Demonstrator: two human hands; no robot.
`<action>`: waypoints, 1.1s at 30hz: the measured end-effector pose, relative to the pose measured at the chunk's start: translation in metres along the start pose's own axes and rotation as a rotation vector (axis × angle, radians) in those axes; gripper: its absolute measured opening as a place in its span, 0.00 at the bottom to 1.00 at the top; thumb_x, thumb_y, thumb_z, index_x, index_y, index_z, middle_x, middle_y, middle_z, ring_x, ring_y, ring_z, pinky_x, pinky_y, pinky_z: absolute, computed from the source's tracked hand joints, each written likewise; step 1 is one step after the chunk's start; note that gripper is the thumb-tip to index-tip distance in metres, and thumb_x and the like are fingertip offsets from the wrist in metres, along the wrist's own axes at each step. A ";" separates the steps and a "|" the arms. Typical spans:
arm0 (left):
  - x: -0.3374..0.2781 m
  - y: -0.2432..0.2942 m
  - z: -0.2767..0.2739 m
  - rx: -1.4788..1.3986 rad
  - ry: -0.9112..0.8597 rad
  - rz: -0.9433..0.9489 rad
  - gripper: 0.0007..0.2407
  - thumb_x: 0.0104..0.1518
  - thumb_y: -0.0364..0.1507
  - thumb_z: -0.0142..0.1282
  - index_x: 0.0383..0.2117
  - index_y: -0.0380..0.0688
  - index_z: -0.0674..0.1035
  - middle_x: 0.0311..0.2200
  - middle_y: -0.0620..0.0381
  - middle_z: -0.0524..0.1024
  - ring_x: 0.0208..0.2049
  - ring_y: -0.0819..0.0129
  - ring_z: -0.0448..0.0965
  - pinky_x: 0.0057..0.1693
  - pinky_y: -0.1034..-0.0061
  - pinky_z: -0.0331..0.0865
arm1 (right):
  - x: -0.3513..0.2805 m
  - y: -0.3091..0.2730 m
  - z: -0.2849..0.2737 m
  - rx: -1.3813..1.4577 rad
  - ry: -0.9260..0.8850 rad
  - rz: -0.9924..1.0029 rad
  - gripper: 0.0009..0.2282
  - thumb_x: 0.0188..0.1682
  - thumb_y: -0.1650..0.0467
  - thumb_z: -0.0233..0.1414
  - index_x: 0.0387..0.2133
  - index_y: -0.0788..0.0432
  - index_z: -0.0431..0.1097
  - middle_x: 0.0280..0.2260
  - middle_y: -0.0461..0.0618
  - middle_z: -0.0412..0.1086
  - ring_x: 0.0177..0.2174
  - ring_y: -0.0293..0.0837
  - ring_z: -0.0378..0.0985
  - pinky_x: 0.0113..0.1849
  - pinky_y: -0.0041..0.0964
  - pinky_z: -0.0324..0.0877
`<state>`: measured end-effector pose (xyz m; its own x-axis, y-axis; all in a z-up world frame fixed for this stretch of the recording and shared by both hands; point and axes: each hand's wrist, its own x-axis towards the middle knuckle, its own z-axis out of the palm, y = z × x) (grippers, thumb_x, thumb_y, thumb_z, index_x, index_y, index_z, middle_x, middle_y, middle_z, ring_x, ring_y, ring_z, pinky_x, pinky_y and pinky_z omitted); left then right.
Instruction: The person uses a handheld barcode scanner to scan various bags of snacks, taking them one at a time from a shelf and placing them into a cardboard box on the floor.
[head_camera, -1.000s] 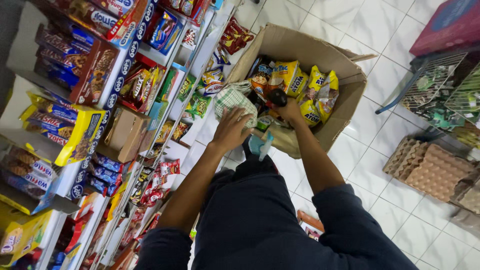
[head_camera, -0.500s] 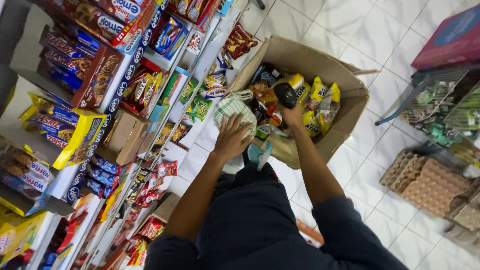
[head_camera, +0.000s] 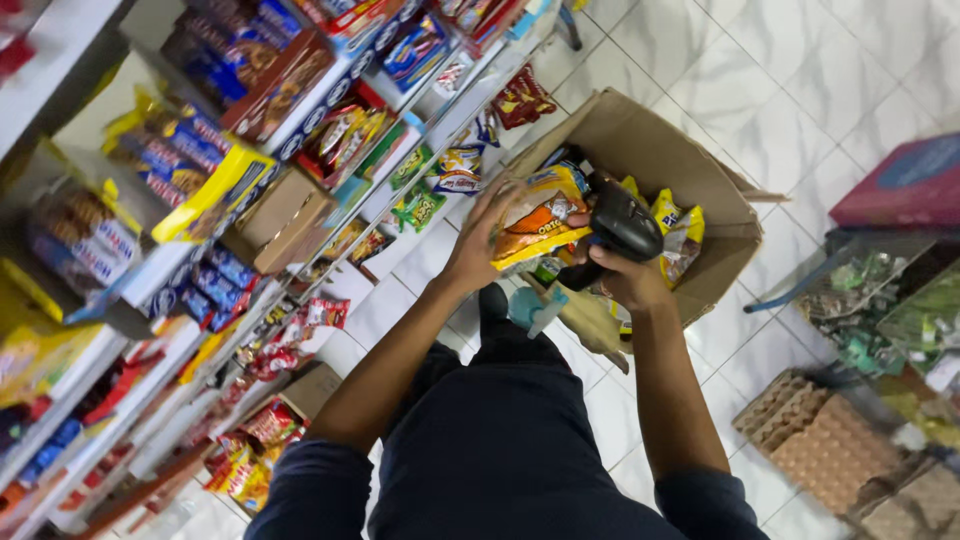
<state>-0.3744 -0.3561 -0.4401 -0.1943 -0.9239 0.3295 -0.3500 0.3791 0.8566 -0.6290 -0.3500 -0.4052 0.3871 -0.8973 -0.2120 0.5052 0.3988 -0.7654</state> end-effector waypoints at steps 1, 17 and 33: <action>-0.003 0.002 -0.005 0.006 0.005 0.043 0.30 0.53 0.27 0.69 0.64 0.42 0.69 0.62 0.42 0.69 0.65 0.51 0.69 0.66 0.62 0.64 | 0.003 -0.006 0.009 -0.040 -0.042 -0.015 0.22 0.47 0.77 0.59 0.57 0.67 0.68 0.35 0.51 0.72 0.38 0.42 0.75 0.45 0.37 0.69; -0.174 0.005 -0.072 -0.635 0.459 -0.729 0.17 0.62 0.30 0.59 0.54 0.35 0.74 0.48 0.51 0.81 0.48 0.68 0.82 0.55 0.71 0.76 | 0.034 0.097 0.113 -0.771 -0.091 0.036 0.14 0.45 0.69 0.65 0.42 0.63 0.76 0.37 0.46 0.79 0.37 0.36 0.79 0.42 0.33 0.74; -0.257 0.097 -0.187 -0.058 0.813 -0.421 0.34 0.54 0.27 0.66 0.66 0.45 0.58 0.60 0.47 0.65 0.62 0.57 0.67 0.64 0.60 0.64 | -0.003 0.191 0.221 -0.870 -0.078 -0.021 0.15 0.44 0.71 0.66 0.43 0.63 0.74 0.38 0.49 0.77 0.36 0.37 0.80 0.39 0.33 0.76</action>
<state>-0.1868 -0.0916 -0.3676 0.6515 -0.7448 0.1446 -0.1946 0.0202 0.9807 -0.3634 -0.2292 -0.4162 0.4523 -0.8746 -0.1750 -0.2429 0.0680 -0.9677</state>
